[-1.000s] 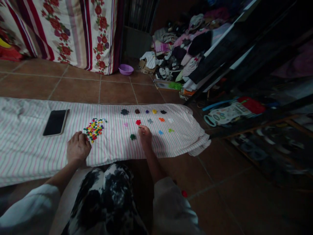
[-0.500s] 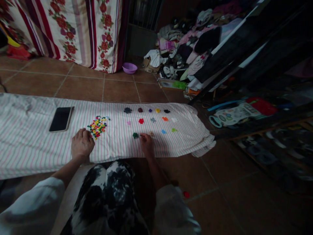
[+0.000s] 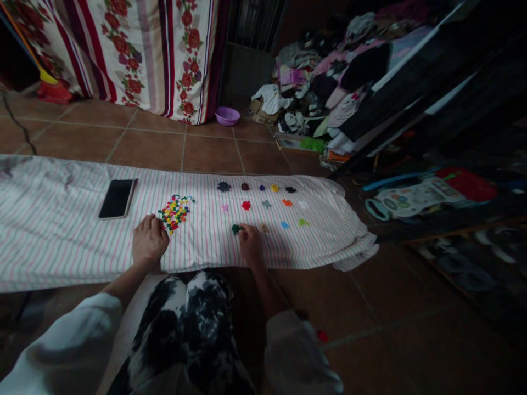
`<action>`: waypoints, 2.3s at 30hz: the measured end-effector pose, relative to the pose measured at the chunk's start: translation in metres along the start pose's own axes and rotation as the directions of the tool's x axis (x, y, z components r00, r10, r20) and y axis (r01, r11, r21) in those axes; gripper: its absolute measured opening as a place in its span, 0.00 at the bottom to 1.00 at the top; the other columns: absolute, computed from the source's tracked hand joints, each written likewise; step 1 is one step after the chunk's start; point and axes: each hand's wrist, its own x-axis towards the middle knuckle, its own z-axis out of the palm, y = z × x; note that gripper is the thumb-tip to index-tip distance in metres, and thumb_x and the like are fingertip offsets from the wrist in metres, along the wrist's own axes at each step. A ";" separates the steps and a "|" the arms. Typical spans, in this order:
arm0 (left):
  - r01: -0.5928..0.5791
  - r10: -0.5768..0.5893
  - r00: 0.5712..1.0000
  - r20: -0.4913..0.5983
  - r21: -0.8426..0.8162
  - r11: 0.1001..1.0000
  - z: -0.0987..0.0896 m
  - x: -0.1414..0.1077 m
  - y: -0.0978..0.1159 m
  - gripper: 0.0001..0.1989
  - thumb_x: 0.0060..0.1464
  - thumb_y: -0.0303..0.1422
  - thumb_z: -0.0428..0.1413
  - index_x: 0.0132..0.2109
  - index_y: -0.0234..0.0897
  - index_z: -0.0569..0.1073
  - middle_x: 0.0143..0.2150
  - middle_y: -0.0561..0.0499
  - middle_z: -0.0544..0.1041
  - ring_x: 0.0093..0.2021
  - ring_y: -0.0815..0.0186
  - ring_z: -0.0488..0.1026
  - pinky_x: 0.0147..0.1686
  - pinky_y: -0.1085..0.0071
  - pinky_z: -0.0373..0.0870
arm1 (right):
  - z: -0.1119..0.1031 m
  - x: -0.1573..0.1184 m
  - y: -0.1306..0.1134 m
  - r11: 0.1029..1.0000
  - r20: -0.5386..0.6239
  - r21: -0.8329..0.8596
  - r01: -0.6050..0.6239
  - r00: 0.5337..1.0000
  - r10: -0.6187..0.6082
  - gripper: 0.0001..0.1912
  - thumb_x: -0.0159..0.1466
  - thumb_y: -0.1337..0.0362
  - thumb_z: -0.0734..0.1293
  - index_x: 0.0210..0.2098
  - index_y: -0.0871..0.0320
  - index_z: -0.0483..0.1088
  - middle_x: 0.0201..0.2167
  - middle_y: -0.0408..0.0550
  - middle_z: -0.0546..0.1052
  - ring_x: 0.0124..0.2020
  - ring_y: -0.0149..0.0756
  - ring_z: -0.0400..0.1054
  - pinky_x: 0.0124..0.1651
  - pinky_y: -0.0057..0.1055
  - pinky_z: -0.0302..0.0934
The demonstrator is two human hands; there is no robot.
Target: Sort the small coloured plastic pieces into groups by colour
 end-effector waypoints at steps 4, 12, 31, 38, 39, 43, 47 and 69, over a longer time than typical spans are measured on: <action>-0.006 0.006 1.000 -0.009 -0.004 1.000 0.001 0.000 0.000 0.14 0.56 0.31 0.46 0.47 0.32 0.68 0.58 0.35 0.70 0.59 0.49 0.66 0.53 0.54 0.65 | -0.002 0.000 0.004 0.999 0.034 0.013 0.047 0.998 -0.047 0.15 0.64 0.64 0.60 0.45 0.60 0.74 0.39 0.54 0.76 0.39 0.40 0.70 0.47 0.38 0.66; 0.007 -0.007 1.000 -0.011 -0.034 0.999 0.002 0.000 -0.001 0.14 0.55 0.31 0.48 0.48 0.33 0.68 0.58 0.35 0.70 0.60 0.49 0.66 0.53 0.54 0.64 | 0.002 0.008 0.005 0.989 0.169 -0.075 0.129 0.979 -0.115 0.18 0.59 0.64 0.69 0.49 0.59 0.72 0.42 0.53 0.72 0.38 0.38 0.70 0.46 0.37 0.67; 0.007 -0.008 1.000 -0.007 -0.024 1.000 -0.001 0.000 0.003 0.13 0.56 0.30 0.47 0.47 0.33 0.69 0.58 0.35 0.70 0.59 0.49 0.66 0.53 0.53 0.65 | 0.014 0.013 -0.006 0.970 0.189 -0.125 0.207 0.965 -0.181 0.19 0.59 0.58 0.71 0.48 0.57 0.73 0.42 0.52 0.71 0.42 0.40 0.69 0.47 0.36 0.67; 0.005 -0.006 1.000 -0.015 -0.056 0.998 0.000 -0.001 0.002 0.14 0.56 0.29 0.47 0.48 0.33 0.69 0.59 0.35 0.70 0.60 0.49 0.65 0.55 0.53 0.63 | 0.015 0.008 -0.006 0.962 0.177 -0.131 0.238 0.961 -0.214 0.15 0.62 0.58 0.68 0.46 0.58 0.74 0.44 0.53 0.72 0.45 0.41 0.69 0.48 0.35 0.66; 0.005 -0.006 1.000 -0.015 -0.062 0.998 0.000 -0.001 0.001 0.14 0.56 0.29 0.47 0.48 0.33 0.69 0.59 0.35 0.70 0.60 0.49 0.65 0.55 0.53 0.63 | 0.015 0.007 -0.006 0.965 0.172 -0.117 0.235 0.962 -0.213 0.15 0.62 0.59 0.67 0.47 0.58 0.74 0.44 0.53 0.72 0.44 0.41 0.69 0.48 0.35 0.66; 0.007 -0.009 1.000 -0.017 -0.085 0.996 0.001 -0.001 0.001 0.14 0.56 0.29 0.47 0.48 0.34 0.69 0.59 0.35 0.69 0.61 0.49 0.64 0.55 0.52 0.63 | 0.013 0.006 -0.008 0.980 0.164 -0.049 0.195 0.969 -0.185 0.15 0.63 0.60 0.66 0.48 0.57 0.73 0.44 0.52 0.73 0.37 0.36 0.69 0.43 0.33 0.66; 0.006 -0.007 1.000 -0.014 -0.081 0.997 0.001 0.000 0.001 0.14 0.56 0.30 0.46 0.48 0.34 0.69 0.59 0.35 0.69 0.61 0.49 0.64 0.55 0.52 0.63 | 0.011 0.007 -0.010 0.988 0.152 -0.014 0.156 0.977 -0.152 0.15 0.62 0.60 0.66 0.47 0.57 0.74 0.43 0.51 0.73 0.32 0.33 0.68 0.41 0.32 0.66; 0.015 -0.015 1.000 0.003 -0.037 0.999 -0.001 0.000 0.003 0.14 0.57 0.29 0.46 0.48 0.33 0.69 0.59 0.35 0.70 0.61 0.49 0.64 0.55 0.53 0.63 | 0.015 0.006 -0.014 0.957 0.155 -0.145 0.250 0.961 -0.228 0.15 0.66 0.57 0.63 0.48 0.56 0.75 0.44 0.54 0.73 0.45 0.42 0.69 0.48 0.37 0.65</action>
